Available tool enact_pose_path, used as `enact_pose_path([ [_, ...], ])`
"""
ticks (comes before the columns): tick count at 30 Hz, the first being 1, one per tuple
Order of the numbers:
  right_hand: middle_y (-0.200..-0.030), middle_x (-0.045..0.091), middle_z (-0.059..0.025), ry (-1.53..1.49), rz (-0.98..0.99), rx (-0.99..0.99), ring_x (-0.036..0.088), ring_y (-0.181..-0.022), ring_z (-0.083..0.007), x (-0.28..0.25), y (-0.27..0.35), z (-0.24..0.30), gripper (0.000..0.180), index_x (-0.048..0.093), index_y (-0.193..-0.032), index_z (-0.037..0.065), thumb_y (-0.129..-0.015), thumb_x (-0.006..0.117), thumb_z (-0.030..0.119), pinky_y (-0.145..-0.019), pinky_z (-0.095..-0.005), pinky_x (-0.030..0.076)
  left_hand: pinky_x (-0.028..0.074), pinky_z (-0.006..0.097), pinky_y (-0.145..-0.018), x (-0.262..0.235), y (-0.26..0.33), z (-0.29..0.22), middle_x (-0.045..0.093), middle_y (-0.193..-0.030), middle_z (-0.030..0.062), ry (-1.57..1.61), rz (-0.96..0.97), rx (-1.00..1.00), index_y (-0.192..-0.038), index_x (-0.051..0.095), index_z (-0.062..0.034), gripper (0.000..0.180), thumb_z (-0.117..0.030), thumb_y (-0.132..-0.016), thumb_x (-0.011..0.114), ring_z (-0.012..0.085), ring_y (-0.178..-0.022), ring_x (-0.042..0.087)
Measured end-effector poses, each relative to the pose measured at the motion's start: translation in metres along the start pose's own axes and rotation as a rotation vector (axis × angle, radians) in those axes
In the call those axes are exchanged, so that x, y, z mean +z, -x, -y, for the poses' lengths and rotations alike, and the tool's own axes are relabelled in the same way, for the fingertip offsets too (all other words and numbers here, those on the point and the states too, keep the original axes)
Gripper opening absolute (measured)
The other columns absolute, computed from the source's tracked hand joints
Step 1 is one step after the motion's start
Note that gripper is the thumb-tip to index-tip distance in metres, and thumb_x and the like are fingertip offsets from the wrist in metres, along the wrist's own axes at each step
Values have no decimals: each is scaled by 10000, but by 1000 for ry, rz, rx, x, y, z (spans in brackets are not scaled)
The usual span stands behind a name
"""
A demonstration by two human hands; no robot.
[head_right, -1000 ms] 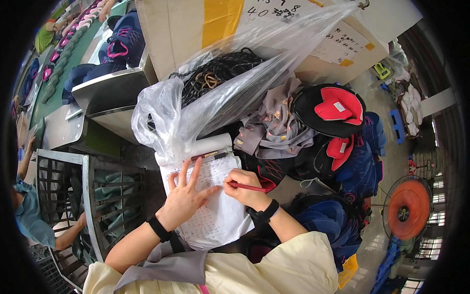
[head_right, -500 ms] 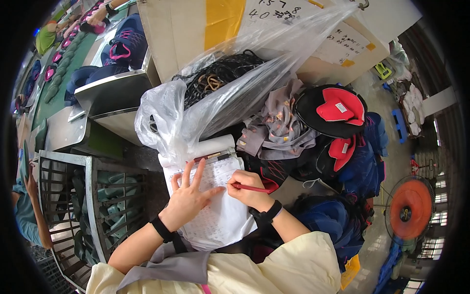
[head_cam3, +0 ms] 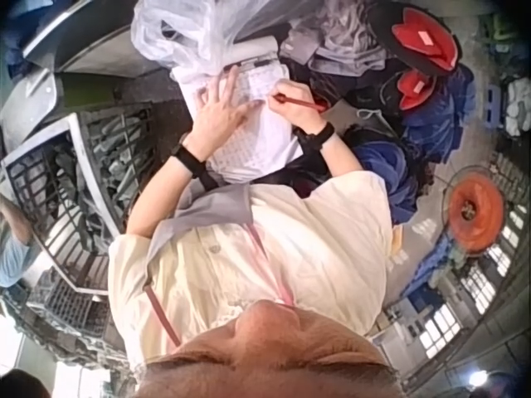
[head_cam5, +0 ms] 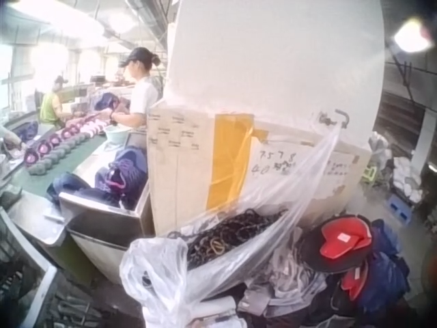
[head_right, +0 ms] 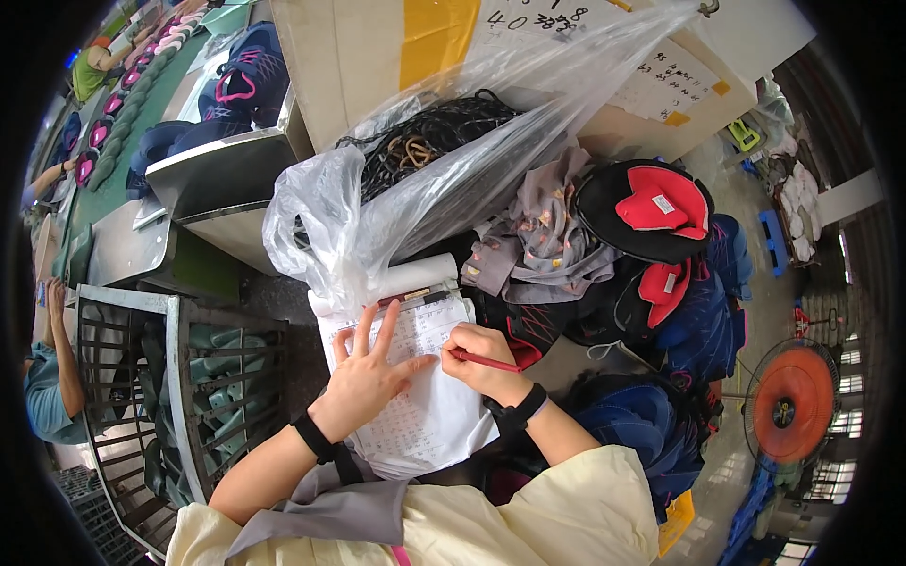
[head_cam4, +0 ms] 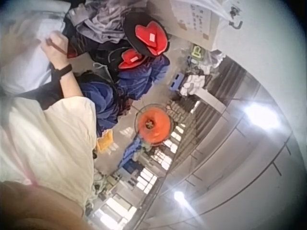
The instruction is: Checking and organizing a batch of shoe uppers in a factory, then recording the count on a clipboard.
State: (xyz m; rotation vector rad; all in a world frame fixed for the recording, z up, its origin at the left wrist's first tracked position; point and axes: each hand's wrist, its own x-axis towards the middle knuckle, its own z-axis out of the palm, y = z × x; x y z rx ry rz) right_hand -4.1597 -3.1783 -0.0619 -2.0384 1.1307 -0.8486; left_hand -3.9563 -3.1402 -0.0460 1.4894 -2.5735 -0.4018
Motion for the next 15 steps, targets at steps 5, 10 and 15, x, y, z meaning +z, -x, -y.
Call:
enact_pose_path([
  [5, -607, 504, -97, 9, 20, -8, 534, -528, -251, 0, 0, -1, 138, 484, -655, 13, -661, 621, 1, -485, -315, 423, 285, 562, -901, 5, 2, 0, 152, -1465, 179, 36, -23, -11, -1112, 604, -381, 432, -274, -703, 696, 377, -1330, 146],
  [10, -603, 498, -98, -21, -4, 15, 531, -526, -253, 0, 1, -2, 143, 476, -644, 14, -657, 618, -1, -483, -321, 418, 286, 562, -900, 3, 1, 0, 150, -1467, 177, 45, -18, -15, -1122, 598, -390, 446, -273, -702, 696, 374, -1329, 157],
  [15, -607, 496, -105, 12, 37, 21, 534, -534, -257, -2, -3, 1, 140, 478, -649, 13, -666, 617, 4, -487, -326, 419, 290, 561, -899, 4, 1, 0, 154, -1467, 175, 36, -32, -17, -1127, 596, -391, 454, -279, -698, 697, 371, -1327, 171],
])
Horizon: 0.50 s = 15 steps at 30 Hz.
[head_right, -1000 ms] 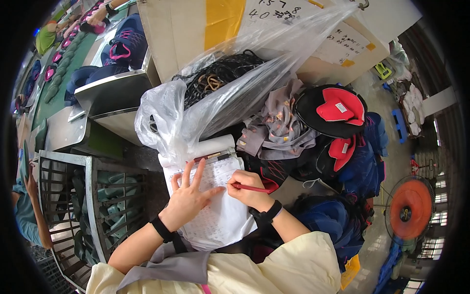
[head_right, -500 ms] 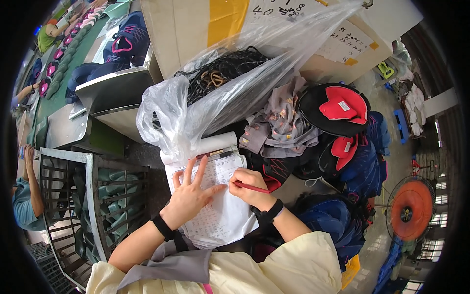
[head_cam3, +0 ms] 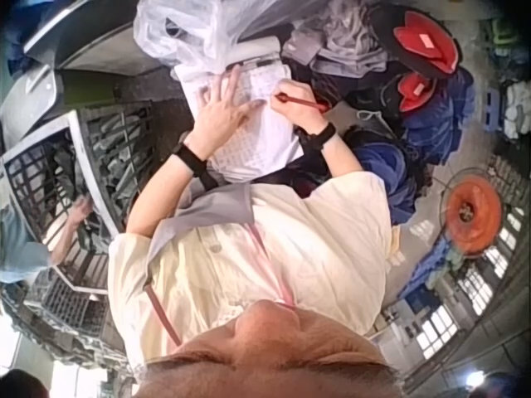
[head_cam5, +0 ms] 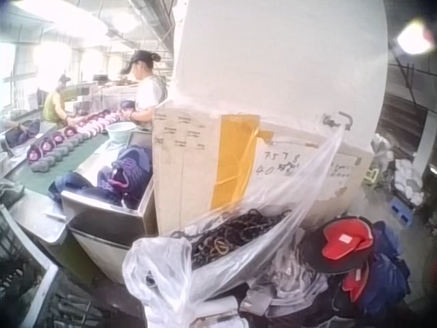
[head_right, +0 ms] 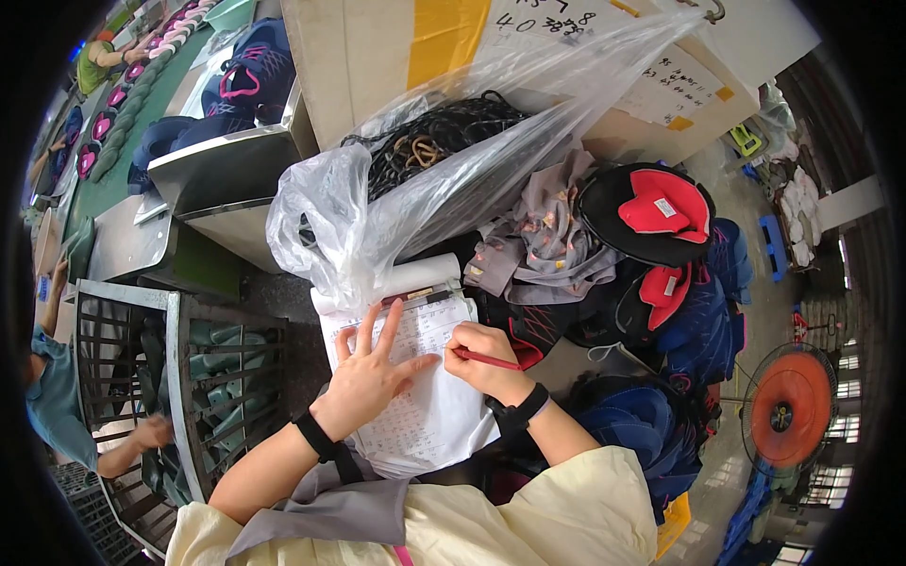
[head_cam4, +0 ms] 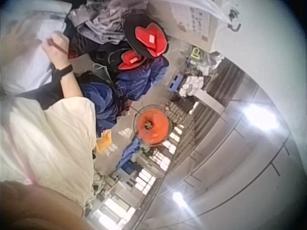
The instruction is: Checking and organizing a batch of shoe uppers in a factory, then recording the count on a clipboard.
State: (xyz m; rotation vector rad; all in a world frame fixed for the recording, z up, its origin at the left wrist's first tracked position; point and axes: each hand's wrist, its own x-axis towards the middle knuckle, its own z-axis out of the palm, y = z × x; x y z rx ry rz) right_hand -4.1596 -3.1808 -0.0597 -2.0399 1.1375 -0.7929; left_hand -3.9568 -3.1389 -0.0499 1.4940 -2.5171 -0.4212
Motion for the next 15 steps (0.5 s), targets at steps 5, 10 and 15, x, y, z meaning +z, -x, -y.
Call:
enact_pose_path([
  [5, -609, 499, -111, 15, -31, 22, 531, -532, -264, 0, 0, 1, 143, 471, -649, 8, -670, 612, 4, -487, -327, 418, 297, 561, -896, 1, -1, 1, 160, -1465, 174, 7, -6, 8, -1120, 604, -384, 459, -283, -684, 704, 365, -1325, 180],
  [10, -609, 492, -117, -22, 4, 30, 522, -527, -278, 0, -2, -1, 142, 470, -652, 6, -664, 612, 3, -485, -329, 413, 298, 558, -898, 1, 1, 1, 160, -1463, 177, -2, -11, 2, -1127, 599, -388, 465, -287, -685, 704, 362, -1323, 184],
  [15, -639, 562, -49, -296, 39, 350, 589, -576, -120, -5, 8, -4, 125, 495, -674, 14, -764, 582, 13, -493, -267, 466, 300, 557, -899, 4, 2, 3, 156, -1465, 174, -21, -41, 18, -1138, 592, -389, 453, -294, -706, 693, 363, -1323, 180],
])
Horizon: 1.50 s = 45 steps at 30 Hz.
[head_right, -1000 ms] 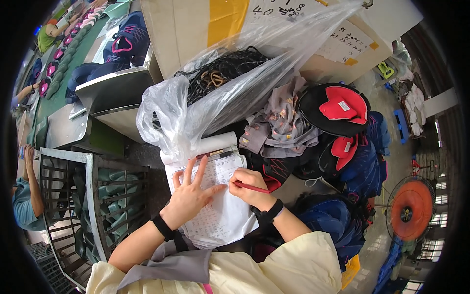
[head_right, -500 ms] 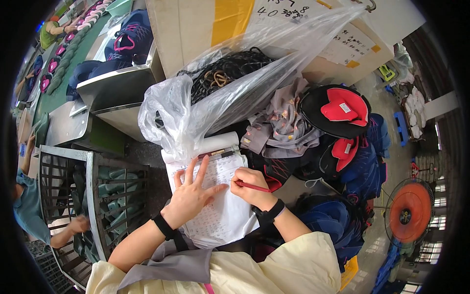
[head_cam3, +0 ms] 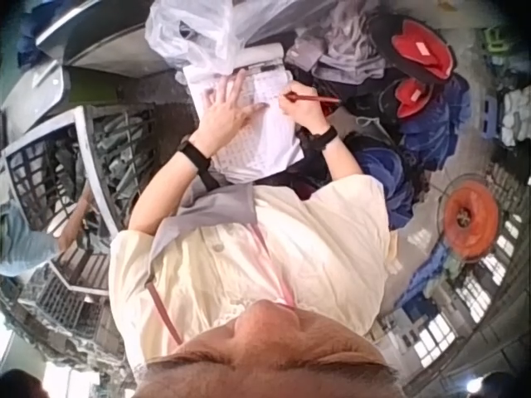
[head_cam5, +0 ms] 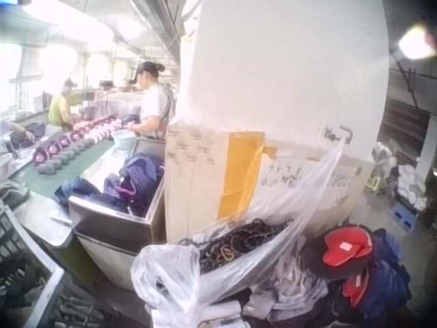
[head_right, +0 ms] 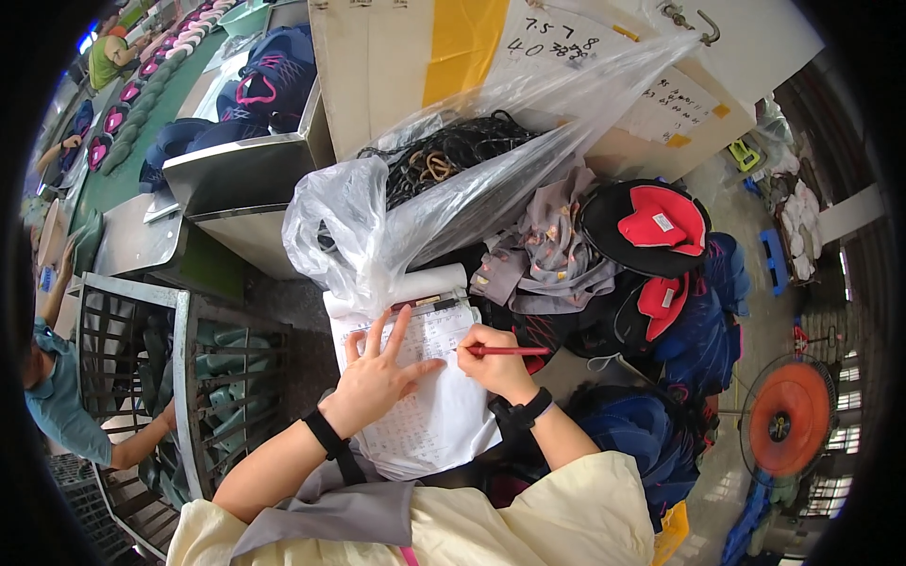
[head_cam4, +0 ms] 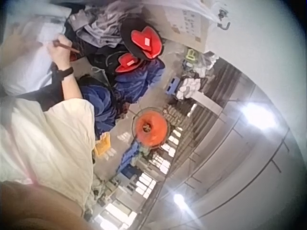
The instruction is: Checking and organizing a batch of shoe uppers in a factory, then recording the count on a clipboard.
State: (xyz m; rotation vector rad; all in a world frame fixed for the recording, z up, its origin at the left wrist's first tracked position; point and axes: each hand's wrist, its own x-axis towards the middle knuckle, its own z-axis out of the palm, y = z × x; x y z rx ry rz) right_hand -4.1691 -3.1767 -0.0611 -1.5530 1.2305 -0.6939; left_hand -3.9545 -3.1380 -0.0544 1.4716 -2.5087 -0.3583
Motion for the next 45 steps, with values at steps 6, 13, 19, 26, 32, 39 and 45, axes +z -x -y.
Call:
enact_pose_path([
  [6, -695, 578, -47, -298, -45, 15, 608, -623, -105, -14, 9, 1, 104, 504, -784, 9, -850, 549, 75, -556, -244, 524, 303, 547, -912, -8, -1, 2, 164, -1466, 155, -54, 61, 27, -1219, 530, -351, 535, -362, -707, 683, 354, -1317, 191],
  [13, -602, 560, -34, 84, -161, -84, 564, -522, -91, -45, 27, 39, 71, 535, -752, -3, -791, 568, 47, -469, -237, 427, 362, 470, -871, -8, -4, 8, 318, -1363, 103, -84, 3, -22, -1264, 445, -12, 714, -388, -700, 670, 269, -1252, 304],
  [19, -630, 593, -87, 508, -230, -120, 601, -541, -229, -48, 36, 64, 161, 554, -842, 40, -782, 642, 162, -510, -322, 447, 390, 396, -846, -10, -2, 11, 398, -1261, 110, -146, -68, -84, -1256, 431, 35, 683, -336, -727, 652, 254, -1167, 369],
  [26, -771, 583, -118, 1125, -59, -125, 611, -678, -316, -41, 27, 62, 157, 614, -756, 77, -716, 673, 217, -582, -407, 484, 385, 369, -883, -6, 8, 15, 420, -1229, 122, -120, -137, -102, -1266, 410, 55, 686, -298, -728, 650, 262, -1122, 402],
  [32, -757, 576, -113, 1320, -12, -245, 609, -705, -277, -18, 10, 57, 66, 629, -696, 81, -693, 616, 146, -579, -380, 487, 330, 415, -977, -12, 38, 22, 384, -1276, 171, -89, -146, -80, -1267, 404, 51, 671, -279, -736, 648, 314, -1204, 357],
  [39, -790, 561, -89, 1290, -3, -345, 570, -792, -255, 15, 0, 54, 98, 639, -694, 97, -699, 541, 88, -602, -355, 489, 309, 452, -967, -32, 94, 15, 501, -1146, 118, 221, -195, 2, -872, 616, -41, 213, -176, -715, 668, 309, -1170, 403],
  [45, -795, 555, -105, 1197, 23, -445, 572, -786, -262, 21, -9, 49, 67, 641, -675, 81, -685, 579, 103, -571, -362, 494, 342, 416, -907, -35, 140, 15, 603, -837, 7, 400, -158, -74, -696, 582, -64, 149, -133, -689, 713, 182, -919, 566],
])
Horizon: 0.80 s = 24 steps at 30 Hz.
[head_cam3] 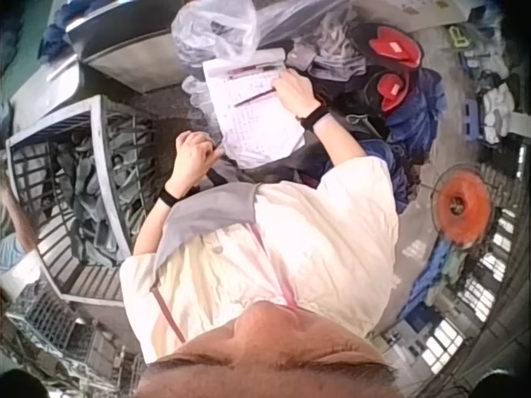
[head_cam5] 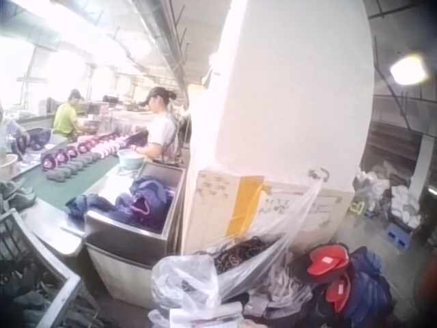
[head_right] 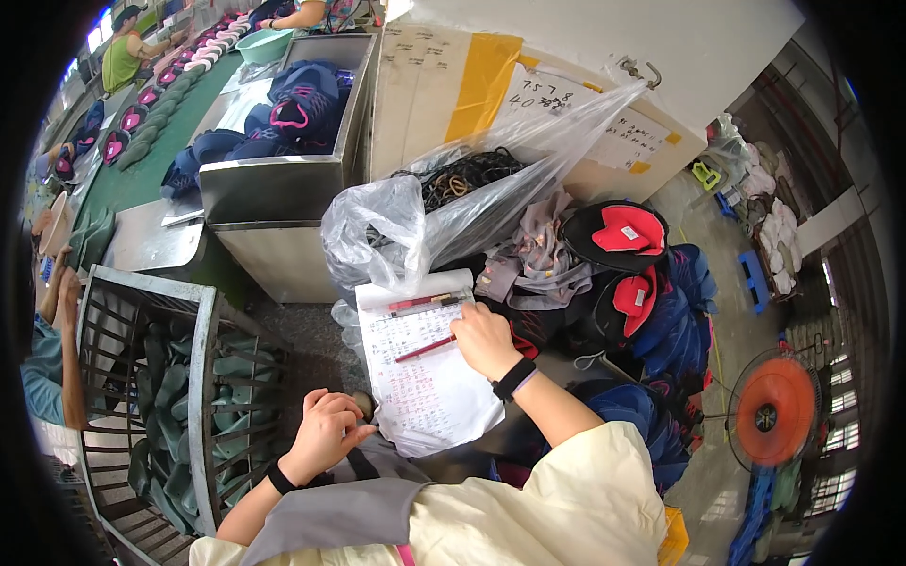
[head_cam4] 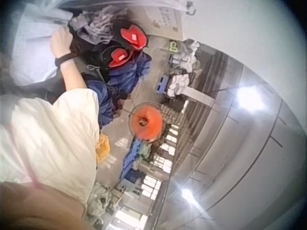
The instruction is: Checking and organizing a batch of shoe uppers in a factory, then recording the count on a clipboard.
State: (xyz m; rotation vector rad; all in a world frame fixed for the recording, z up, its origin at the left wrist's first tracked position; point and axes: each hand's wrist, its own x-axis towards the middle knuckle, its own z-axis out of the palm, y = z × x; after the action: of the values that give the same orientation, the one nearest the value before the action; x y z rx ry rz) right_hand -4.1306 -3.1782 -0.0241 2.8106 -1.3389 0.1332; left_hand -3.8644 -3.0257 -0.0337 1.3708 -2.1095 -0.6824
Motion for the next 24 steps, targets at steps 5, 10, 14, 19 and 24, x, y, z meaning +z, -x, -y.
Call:
enact_pose_path([
  [5, -808, 546, -66, -112, -121, 73, 573, -814, -251, 0, -22, -13, 67, 640, -730, 96, -666, 657, 103, -631, -366, 490, 363, 399, -865, 3, 9, 6, 601, -923, 53, 152, -106, -182, -755, 541, -67, 166, -116, -709, 692, 250, -920, 553],
  [10, -835, 539, -48, -240, -197, 104, 568, -839, -243, -3, -24, -25, 118, 626, -748, 99, -650, 681, 66, -680, -369, 481, 370, 390, -845, -6, 39, 20, 593, -936, 65, 65, -13, -103, -774, 536, -67, 162, -125, -724, 679, 263, -920, 549],
  [14, -824, 538, -48, -347, -160, 249, 564, -840, -248, -15, -21, -25, 120, 612, -749, 90, -654, 678, 57, -686, -373, 476, 382, 379, -820, -14, 83, 39, 595, -905, 76, 56, 116, -295, -812, 569, -64, 172, -167, -727, 677, 268, -914, 555],
  [19, -799, 538, -46, -271, -132, 214, 559, -841, -247, -9, -14, -27, 128, 607, -752, 88, -651, 674, 46, -692, -367, 474, 463, 341, -658, -36, 111, 50, 611, -874, 111, 114, 90, -393, -760, 588, -16, 139, -121, -723, 671, 284, -784, 592],
  [24, -808, 540, -40, -299, -170, 162, 558, -845, -244, 7, -13, -20, 133, 616, -765, 91, -653, 673, 50, -694, -364, 476, 471, 332, -644, -39, 108, 51, 620, -888, 116, 89, -35, -424, -690, 570, 16, 132, -71, -703, 668, 267, -740, 597],
])
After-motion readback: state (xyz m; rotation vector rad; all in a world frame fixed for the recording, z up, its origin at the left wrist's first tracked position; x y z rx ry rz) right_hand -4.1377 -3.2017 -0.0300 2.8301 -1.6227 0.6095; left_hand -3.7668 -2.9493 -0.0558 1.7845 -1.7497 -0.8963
